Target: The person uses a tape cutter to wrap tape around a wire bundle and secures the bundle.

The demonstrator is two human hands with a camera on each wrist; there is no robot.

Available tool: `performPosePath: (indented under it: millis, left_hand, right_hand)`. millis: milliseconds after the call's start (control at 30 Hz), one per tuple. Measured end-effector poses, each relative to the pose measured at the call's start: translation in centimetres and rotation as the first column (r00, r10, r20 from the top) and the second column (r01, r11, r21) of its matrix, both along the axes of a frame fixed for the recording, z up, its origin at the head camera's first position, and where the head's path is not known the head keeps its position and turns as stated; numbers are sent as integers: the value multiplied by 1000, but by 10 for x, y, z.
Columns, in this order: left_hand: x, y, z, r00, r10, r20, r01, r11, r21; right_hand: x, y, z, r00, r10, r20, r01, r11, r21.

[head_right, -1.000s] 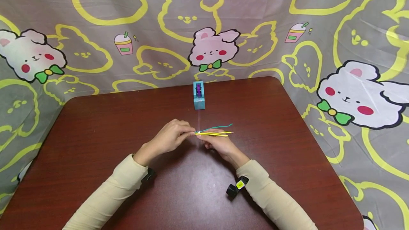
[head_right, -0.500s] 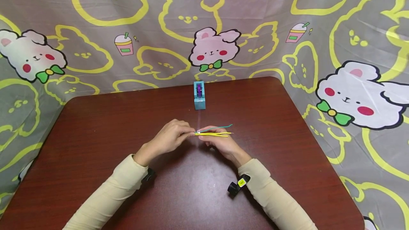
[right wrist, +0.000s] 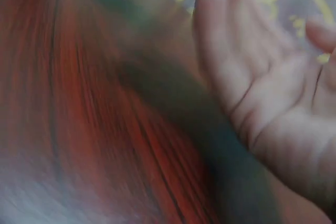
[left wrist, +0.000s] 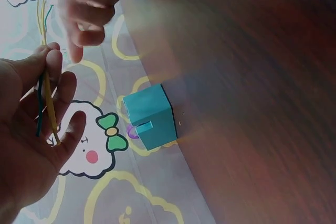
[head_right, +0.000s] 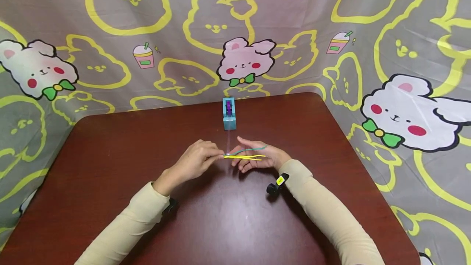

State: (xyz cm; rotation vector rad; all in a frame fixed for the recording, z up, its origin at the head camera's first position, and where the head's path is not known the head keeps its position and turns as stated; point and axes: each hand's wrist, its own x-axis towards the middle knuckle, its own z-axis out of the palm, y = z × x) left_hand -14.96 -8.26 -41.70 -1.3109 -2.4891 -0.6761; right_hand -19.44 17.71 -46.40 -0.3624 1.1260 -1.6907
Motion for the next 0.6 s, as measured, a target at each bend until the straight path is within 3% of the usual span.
performPosePath:
  millis: [67, 133, 233, 300, 433, 600]
  left_hand:
    - [2, -1, -2, 1000, -1, -4, 1, 1000, 4]
    - [2, -2, -3, 1000, 4, -12, -4, 1000, 10]
    - [2, -4, -4, 999, 11, -32, -10, 1000, 11]
    - [2, -4, -3, 999, 7, -45, -7, 1000, 11]
    - [0, -5, -2, 997, -9, -75, 9, 1000, 1]
    - [-1, -5, -3, 994, -6, -114, 4, 1000, -19]
  right_hand:
    - [-6, -1, -2, 983, 184, 8, -184, 983, -23]
    - [-11, -3, -3, 946, 325, 5, -324, 944, -57]
    - [-15, -4, -6, 904, 427, -24, -427, 899, -94]
    - [-16, -5, -9, 902, 429, -47, -431, 898, -90]
    - [-16, -5, -14, 928, 360, -98, -367, 928, -66]
    - [-18, -9, -19, 941, 304, -150, -324, 937, -133]
